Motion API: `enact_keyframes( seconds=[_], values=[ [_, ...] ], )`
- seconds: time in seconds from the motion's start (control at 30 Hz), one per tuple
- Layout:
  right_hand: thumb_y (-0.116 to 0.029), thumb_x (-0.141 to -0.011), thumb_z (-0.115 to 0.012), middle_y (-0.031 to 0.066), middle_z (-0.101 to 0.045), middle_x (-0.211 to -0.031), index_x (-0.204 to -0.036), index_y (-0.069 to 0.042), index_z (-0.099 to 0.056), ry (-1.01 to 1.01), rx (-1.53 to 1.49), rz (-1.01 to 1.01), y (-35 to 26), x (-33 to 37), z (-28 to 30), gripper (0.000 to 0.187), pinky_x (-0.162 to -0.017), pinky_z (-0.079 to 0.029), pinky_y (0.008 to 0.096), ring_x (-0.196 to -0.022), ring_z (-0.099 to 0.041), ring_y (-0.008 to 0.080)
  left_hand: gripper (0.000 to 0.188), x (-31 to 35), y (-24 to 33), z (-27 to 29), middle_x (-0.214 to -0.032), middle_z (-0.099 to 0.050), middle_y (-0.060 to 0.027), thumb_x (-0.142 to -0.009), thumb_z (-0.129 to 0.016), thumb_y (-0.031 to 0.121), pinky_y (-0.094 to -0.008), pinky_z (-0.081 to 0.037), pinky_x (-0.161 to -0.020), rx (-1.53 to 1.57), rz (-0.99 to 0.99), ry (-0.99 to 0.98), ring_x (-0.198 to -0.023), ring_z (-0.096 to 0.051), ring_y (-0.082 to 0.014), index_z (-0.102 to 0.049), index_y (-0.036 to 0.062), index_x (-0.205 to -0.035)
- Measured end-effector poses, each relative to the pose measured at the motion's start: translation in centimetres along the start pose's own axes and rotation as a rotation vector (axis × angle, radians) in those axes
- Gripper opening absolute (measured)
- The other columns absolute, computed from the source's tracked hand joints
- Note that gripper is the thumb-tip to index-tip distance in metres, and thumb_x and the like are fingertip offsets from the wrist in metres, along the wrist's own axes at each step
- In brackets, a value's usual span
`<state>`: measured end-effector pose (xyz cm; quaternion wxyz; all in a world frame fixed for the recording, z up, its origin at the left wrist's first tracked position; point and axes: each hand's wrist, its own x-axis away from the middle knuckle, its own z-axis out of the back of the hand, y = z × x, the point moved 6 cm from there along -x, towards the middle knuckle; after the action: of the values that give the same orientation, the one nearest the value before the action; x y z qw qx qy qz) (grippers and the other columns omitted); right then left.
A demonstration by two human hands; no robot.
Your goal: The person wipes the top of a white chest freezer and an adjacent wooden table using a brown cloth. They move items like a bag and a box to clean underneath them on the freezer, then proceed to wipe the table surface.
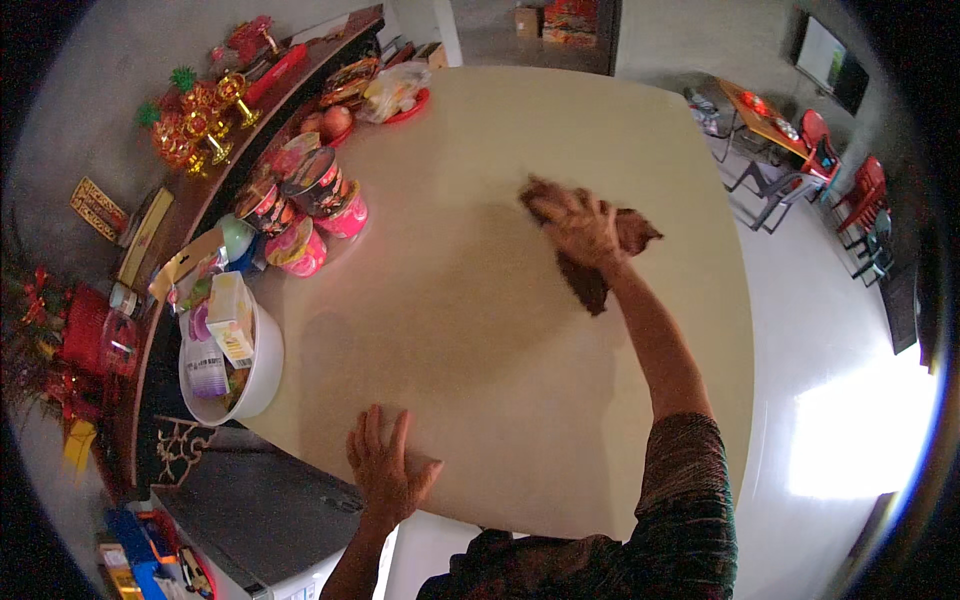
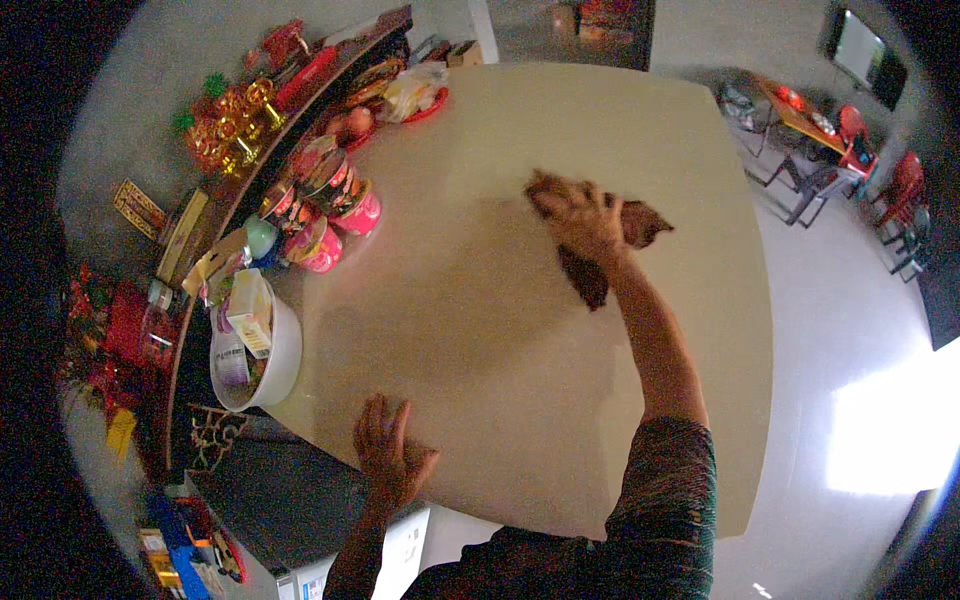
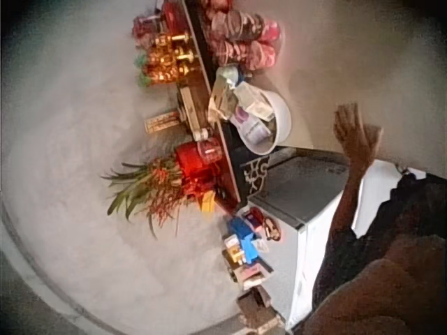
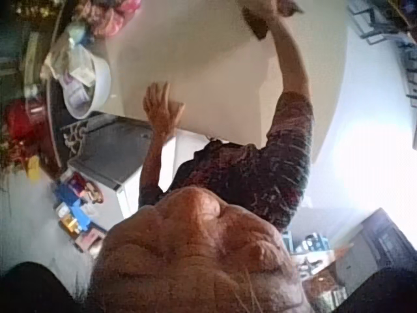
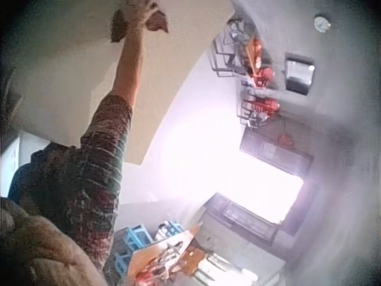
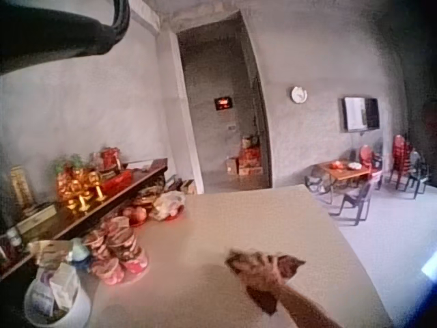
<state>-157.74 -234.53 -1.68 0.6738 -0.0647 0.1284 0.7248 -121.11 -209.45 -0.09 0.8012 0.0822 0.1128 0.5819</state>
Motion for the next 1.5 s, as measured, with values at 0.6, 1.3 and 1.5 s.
enact_keyframes(
  seconds=[0.6,1.3,1.5],
  values=[
    [-0.046,-0.089,-0.051,0.0074,-0.033,-0.147,-0.136,-0.028,-0.045,0.275,-0.199,0.093,-18.5,4.8,3.6,0.051,-0.099,-0.027,0.0657,-0.127,-0.034,0.0389,0.08,0.3,-0.9,-1.3,-0.145,-0.029,-0.0219,-0.081,-0.06,0.054,-0.0578,-0.017,-0.107,-0.079,-0.026,0.097,-0.134,-0.024,-0.0406,-0.032,0.0132,-0.144],
    [-0.033,-0.077,-0.067,0.0056,-0.034,-0.146,-0.132,-0.031,-0.047,0.135,-0.225,0.509,-12.7,32.2,14.3,0.059,-0.102,-0.033,0.0534,-0.125,-0.04,0.0314,0.074,0.5,0.3,-1.0,-0.145,-0.026,-0.0245,-0.083,-0.062,0.049,-0.059,-0.018,-0.107,-0.01,-0.017,0.116,-0.135,-0.022,-0.0429,-0.035,0.0125,-0.141],
    [-0.035,-0.081,-0.064,0.0051,-0.041,-0.141,-0.128,-0.031,-0.052,0.218,-0.206,0.391,-9.1,22.1,10.2,0.048,-0.099,-0.034,0.0545,-0.124,-0.041,0.0324,0.075,0.5,1.2,-2.4,-0.144,-0.025,-0.0268,-0.082,-0.064,0.047,-0.0609,-0.016,-0.107,-0.017,0.051,0.17,-0.136,-0.021,-0.0431,-0.034,0.0101,-0.14]
  ],
)
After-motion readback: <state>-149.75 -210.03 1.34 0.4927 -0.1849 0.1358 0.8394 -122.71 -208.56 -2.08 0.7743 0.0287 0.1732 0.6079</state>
